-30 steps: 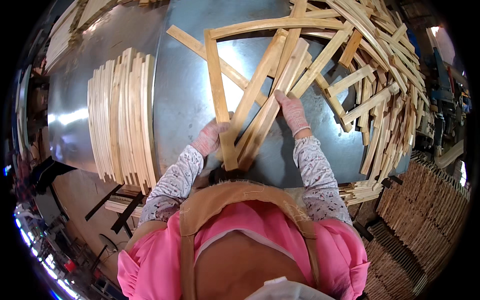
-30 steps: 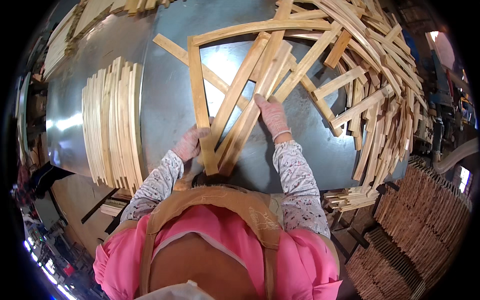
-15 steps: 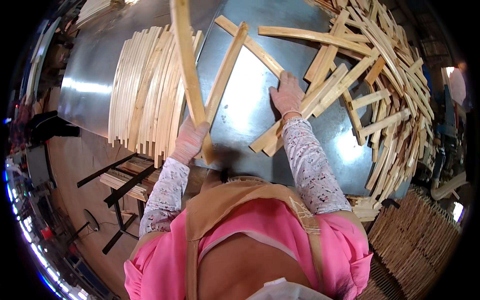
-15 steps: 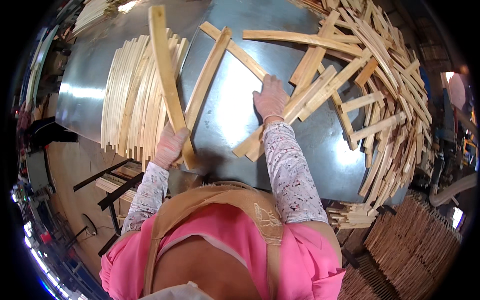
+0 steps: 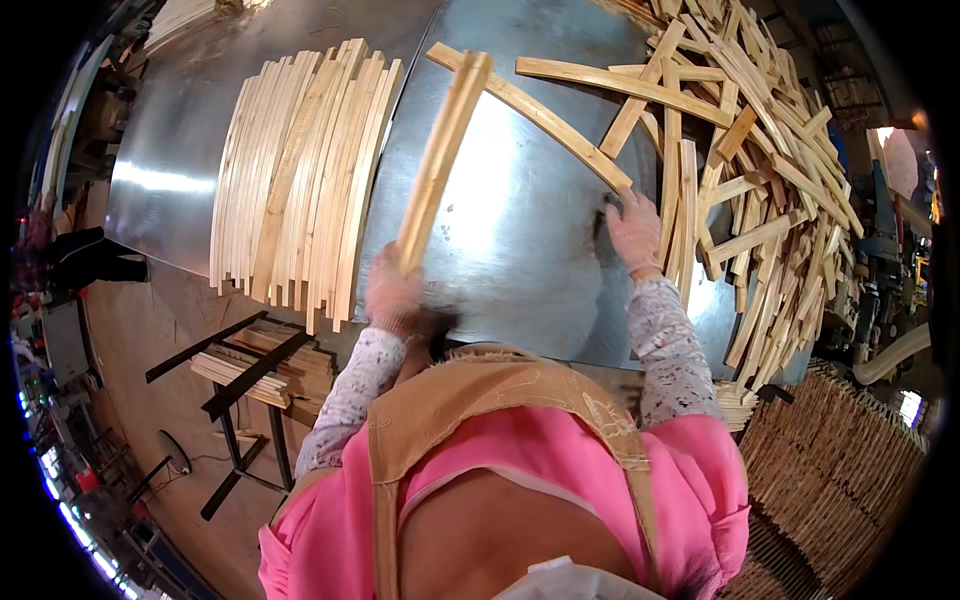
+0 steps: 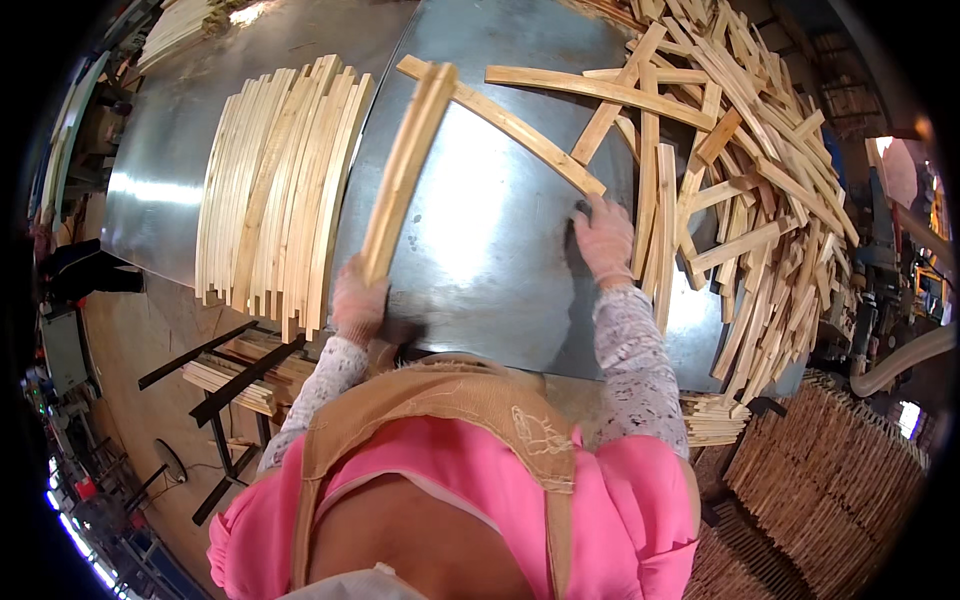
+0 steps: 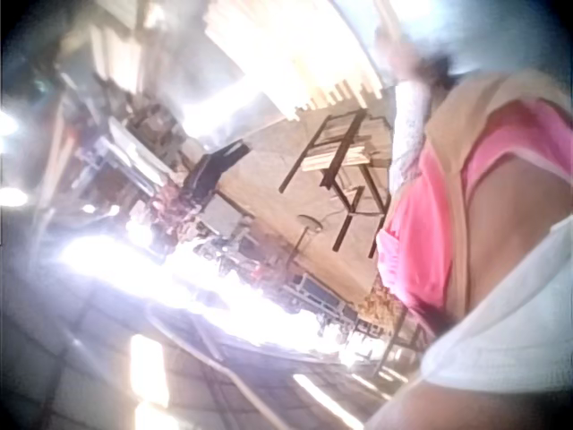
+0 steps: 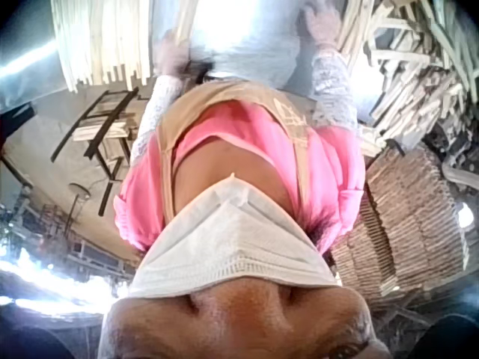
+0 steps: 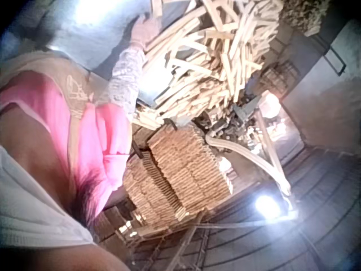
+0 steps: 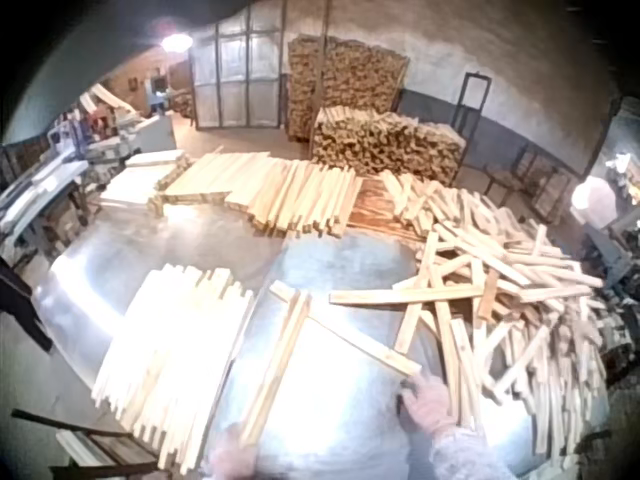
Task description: The person sorts thin wooden strips on a metal table, picking them up from a disorganized pile and arranging them into neat stacks. The person uses both hands to align the strips and occasionally moves the stacks to make space for more wood.
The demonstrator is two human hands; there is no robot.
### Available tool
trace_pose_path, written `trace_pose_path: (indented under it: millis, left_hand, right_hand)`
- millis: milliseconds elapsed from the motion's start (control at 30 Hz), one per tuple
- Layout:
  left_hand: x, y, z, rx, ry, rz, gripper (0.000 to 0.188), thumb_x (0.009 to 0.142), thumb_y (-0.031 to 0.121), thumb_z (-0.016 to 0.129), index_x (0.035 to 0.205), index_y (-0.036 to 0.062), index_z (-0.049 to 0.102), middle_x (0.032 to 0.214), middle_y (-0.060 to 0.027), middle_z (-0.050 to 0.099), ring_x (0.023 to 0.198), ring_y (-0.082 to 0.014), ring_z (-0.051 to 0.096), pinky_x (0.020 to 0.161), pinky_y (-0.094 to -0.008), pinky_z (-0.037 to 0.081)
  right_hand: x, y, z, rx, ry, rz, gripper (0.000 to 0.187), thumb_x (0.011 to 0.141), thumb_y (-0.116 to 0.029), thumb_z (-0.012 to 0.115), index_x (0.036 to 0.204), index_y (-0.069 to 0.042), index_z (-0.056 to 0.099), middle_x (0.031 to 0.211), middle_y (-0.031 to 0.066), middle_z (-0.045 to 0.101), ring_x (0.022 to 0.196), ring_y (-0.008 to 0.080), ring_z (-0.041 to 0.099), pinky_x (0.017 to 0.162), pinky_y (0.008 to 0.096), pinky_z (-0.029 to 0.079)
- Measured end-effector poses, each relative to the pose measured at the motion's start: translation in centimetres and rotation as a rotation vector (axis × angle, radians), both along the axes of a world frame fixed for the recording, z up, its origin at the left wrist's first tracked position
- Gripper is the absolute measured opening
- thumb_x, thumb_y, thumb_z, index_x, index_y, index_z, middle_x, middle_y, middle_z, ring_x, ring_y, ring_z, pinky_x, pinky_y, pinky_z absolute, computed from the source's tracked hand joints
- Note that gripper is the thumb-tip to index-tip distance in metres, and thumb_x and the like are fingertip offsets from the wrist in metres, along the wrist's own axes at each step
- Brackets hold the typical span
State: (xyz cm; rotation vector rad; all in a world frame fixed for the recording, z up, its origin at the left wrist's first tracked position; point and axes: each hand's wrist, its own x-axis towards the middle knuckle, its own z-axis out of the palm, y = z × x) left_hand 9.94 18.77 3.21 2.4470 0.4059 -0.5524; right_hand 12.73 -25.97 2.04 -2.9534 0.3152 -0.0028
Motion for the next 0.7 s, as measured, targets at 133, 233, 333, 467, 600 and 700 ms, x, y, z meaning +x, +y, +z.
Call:
trace_pose_path:
  millis: [133, 233, 333, 467, 600, 700]
  left_hand:
    - [-2.6, 4.9, -3.9, 0.618, -0.453, -0.227, 0.069, 0.092, 0.025, 0.075, 0.156, 0.0108, 0.052, 0.147, -0.0258, 0.059, 0.136, -0.0451, 0.057, 0.117, -0.0515, 0.045]
    - [-1.7, 5.6, -1.8, 0.623, -0.434, -0.242, 0.075, 0.093, 0.027, 0.073, 0.162, 0.0141, 0.046, 0.151, -0.0206, 0.054, 0.141, -0.0436, 0.049, 0.122, -0.0573, 0.036]
    - [-0.7, 4.7, -1.4, 0.636, -0.450, -0.241, 0.072, 0.093, 0.027, 0.073, 0.159, 0.0117, 0.050, 0.160, -0.0206, 0.047, 0.147, -0.0419, 0.045, 0.123, -0.0562, 0.035]
    - [1.4, -1.3, -3.9, -0.085, -0.669, -0.398, 0.059, 0.096, 0.026, 0.074, 0.148, 0.0016, 0.060, 0.154, -0.0288, 0.056, 0.144, -0.0451, 0.054, 0.120, -0.0500, 0.045]
    - [6.1, -9.6, -4.1, -0.849, 0.296, -0.023, 0.043, 0.095, 0.029, 0.074, 0.121, -0.0034, 0.063, 0.099, -0.0112, 0.073, 0.102, -0.0238, 0.070, 0.100, -0.0365, 0.054]
    - [6.5, -10.9, -5.4, -1.024, 0.388, 0.253, 0.045, 0.101, 0.033, 0.069, 0.127, -0.0022, 0.061, 0.099, -0.0109, 0.072, 0.093, -0.0211, 0.070, 0.087, -0.0373, 0.059]
  right_hand:
    - [6.4, 1.6, -2.5, -0.029, -0.173, 0.080, 0.061, 0.093, -0.034, 0.072, 0.148, -0.012, 0.059, 0.132, 0.0185, 0.070, 0.126, 0.0394, 0.064, 0.106, 0.0513, 0.053]
    - [8.5, 2.7, -1.3, 0.032, 0.061, 0.019, 0.062, 0.093, -0.035, 0.073, 0.148, -0.010, 0.058, 0.137, 0.0206, 0.069, 0.123, 0.0404, 0.067, 0.106, 0.0504, 0.055]
    - [7.9, 3.9, -0.9, 0.285, 0.218, -0.033, 0.053, 0.095, -0.034, 0.072, 0.140, -0.007, 0.064, 0.137, 0.0211, 0.071, 0.118, 0.0395, 0.071, 0.104, 0.0481, 0.057]
    - [3.5, 7.0, -3.6, 0.505, 0.215, 0.539, 0.032, 0.104, -0.026, 0.066, 0.126, -0.003, 0.072, 0.128, 0.0207, 0.077, 0.123, 0.0366, 0.072, 0.104, 0.0428, 0.058]
    - [7.7, 8.8, -0.8, 0.651, 0.291, 0.450, 0.049, 0.102, -0.040, 0.066, 0.139, -0.007, 0.071, 0.139, 0.0204, 0.072, 0.129, 0.0387, 0.068, 0.111, 0.0439, 0.054]
    - [16.9, 3.2, 3.1, 0.238, -0.040, 0.179, 0.048, 0.096, -0.034, 0.066, 0.135, -0.007, 0.072, 0.135, 0.0200, 0.073, 0.125, 0.0402, 0.068, 0.107, 0.0497, 0.054]
